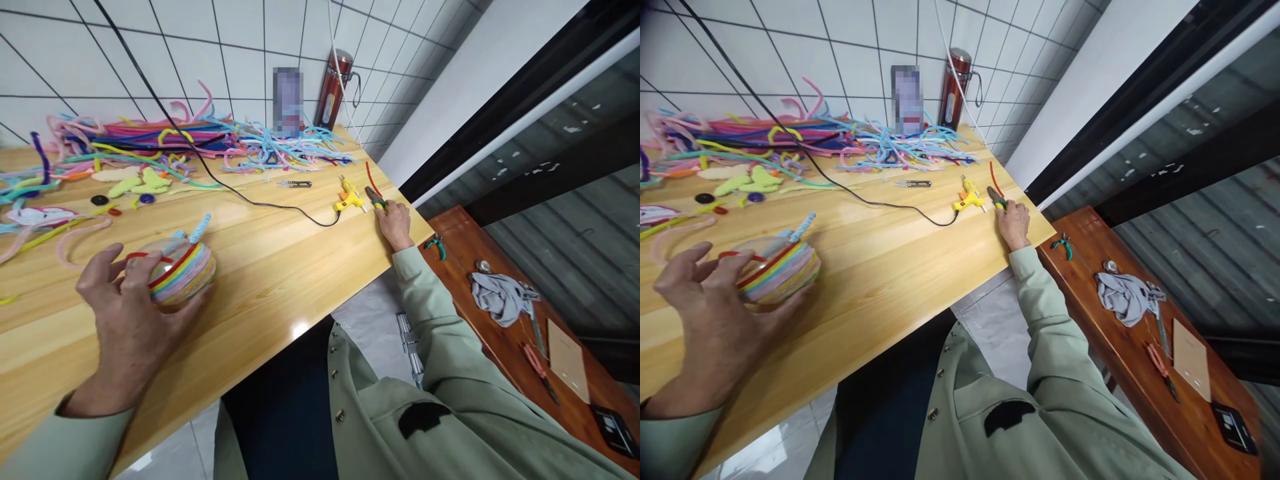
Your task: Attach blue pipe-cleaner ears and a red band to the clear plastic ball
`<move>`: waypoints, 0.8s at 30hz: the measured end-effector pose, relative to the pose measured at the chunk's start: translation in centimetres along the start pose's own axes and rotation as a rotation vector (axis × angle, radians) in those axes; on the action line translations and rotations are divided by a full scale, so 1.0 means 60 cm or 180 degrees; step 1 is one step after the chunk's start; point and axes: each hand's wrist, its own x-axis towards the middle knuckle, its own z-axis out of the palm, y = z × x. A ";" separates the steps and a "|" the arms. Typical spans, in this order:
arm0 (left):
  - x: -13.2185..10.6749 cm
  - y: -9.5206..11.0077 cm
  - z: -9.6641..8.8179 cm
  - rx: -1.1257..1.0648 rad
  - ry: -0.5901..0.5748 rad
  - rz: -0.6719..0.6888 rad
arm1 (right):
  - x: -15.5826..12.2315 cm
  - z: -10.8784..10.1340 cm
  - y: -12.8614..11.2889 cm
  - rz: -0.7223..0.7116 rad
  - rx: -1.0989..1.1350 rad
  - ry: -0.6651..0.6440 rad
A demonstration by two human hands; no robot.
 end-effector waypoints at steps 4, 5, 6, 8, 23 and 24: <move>0.000 -0.001 -0.001 -0.0005 -0.0022 -0.0024 | 0.001 -0.016 -0.010 0.0032 -0.0091 -0.0033; 0.000 0.000 -0.001 0.0002 -0.0027 -0.0048 | 0.002 -0.024 -0.015 -0.0029 -0.0099 -0.0005; 0.001 0.001 -0.001 0.0011 -0.0027 -0.0068 | 0.002 -0.032 -0.021 -0.0140 -0.0079 0.0046; 0.002 0.003 0.000 0.0037 -0.0049 -0.0094 | 0.002 -0.047 -0.046 -0.0527 0.0093 0.0175; 0.001 0.006 -0.002 -0.0005 0.0049 0.0113 | -0.048 -0.026 -0.308 -0.2612 0.0900 -0.0702; 0.001 0.006 -0.003 -0.0021 0.0024 0.0076 | -0.063 -0.031 -0.297 -0.2625 0.0911 -0.0727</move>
